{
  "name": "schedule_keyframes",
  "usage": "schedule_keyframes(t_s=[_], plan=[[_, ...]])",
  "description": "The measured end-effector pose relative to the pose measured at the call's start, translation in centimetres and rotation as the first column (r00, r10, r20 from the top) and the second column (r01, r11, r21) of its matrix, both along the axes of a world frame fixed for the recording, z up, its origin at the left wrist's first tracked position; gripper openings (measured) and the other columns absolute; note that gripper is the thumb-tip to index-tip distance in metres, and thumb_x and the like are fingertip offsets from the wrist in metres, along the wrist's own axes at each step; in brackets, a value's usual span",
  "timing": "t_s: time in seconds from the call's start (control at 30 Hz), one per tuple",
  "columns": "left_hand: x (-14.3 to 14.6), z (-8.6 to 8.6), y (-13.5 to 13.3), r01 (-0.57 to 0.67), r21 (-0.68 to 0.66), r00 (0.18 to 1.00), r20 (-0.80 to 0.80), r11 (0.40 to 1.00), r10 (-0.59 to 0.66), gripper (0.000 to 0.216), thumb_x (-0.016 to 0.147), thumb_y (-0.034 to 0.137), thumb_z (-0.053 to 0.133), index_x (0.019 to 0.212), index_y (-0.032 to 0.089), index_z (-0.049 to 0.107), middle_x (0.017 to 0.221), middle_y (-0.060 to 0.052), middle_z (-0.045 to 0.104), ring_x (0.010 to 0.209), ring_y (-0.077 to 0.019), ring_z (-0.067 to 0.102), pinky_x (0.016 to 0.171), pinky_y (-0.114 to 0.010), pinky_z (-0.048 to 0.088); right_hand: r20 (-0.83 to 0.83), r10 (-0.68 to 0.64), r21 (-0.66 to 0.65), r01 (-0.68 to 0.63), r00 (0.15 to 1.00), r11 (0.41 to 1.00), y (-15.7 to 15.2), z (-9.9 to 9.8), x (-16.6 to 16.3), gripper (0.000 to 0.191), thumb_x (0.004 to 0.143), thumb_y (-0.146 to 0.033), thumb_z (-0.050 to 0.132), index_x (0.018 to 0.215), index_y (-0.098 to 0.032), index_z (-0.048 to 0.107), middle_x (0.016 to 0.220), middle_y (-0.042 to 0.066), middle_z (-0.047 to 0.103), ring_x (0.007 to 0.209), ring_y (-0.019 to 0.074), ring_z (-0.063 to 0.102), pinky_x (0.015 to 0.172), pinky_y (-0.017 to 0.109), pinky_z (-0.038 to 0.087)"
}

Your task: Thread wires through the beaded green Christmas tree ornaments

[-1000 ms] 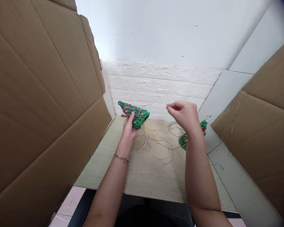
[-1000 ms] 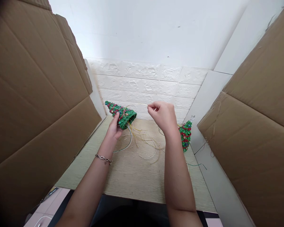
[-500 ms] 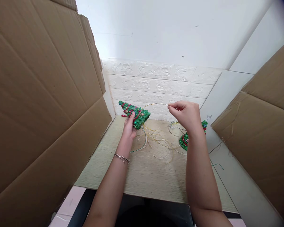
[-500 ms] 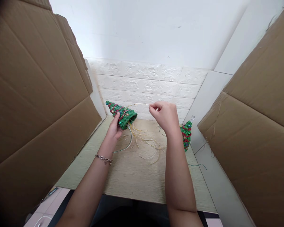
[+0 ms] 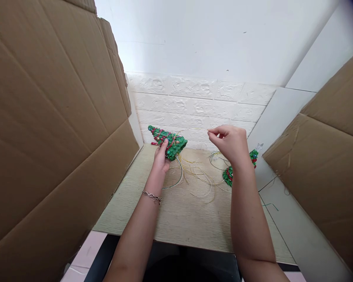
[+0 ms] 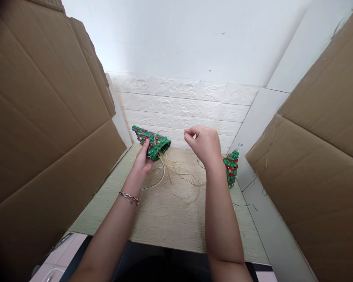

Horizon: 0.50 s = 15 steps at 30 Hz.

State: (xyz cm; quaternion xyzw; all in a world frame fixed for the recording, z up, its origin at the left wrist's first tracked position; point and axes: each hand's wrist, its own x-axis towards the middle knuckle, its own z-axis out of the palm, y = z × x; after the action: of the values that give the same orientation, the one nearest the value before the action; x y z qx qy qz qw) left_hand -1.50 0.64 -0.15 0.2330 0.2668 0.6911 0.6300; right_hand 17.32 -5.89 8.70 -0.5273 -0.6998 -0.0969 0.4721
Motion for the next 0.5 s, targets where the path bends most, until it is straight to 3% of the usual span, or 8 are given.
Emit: schedule_keyframes(t_s=[0.5], plan=[[-0.3, -0.2, 0.2, -0.006, -0.057, 1.000, -0.009, 0.998, 0.005, 0.023, 0.073, 0.030, 0.070, 0.090, 0.016, 0.067, 0.094, -0.007, 0.073, 0.094, -0.0214, 0.068, 0.092, -0.035, 0.051, 0.128, 0.030, -0.076, -0.021, 0.991, 0.997, -2.2, 1.3, 0.5, 0.020, 0.072, -0.016, 0.052, 0.066, -0.023, 0.070, 0.073, 0.001, 0.070, 0.070, 0.0173, 0.061, 0.066, 0.030, 0.042]])
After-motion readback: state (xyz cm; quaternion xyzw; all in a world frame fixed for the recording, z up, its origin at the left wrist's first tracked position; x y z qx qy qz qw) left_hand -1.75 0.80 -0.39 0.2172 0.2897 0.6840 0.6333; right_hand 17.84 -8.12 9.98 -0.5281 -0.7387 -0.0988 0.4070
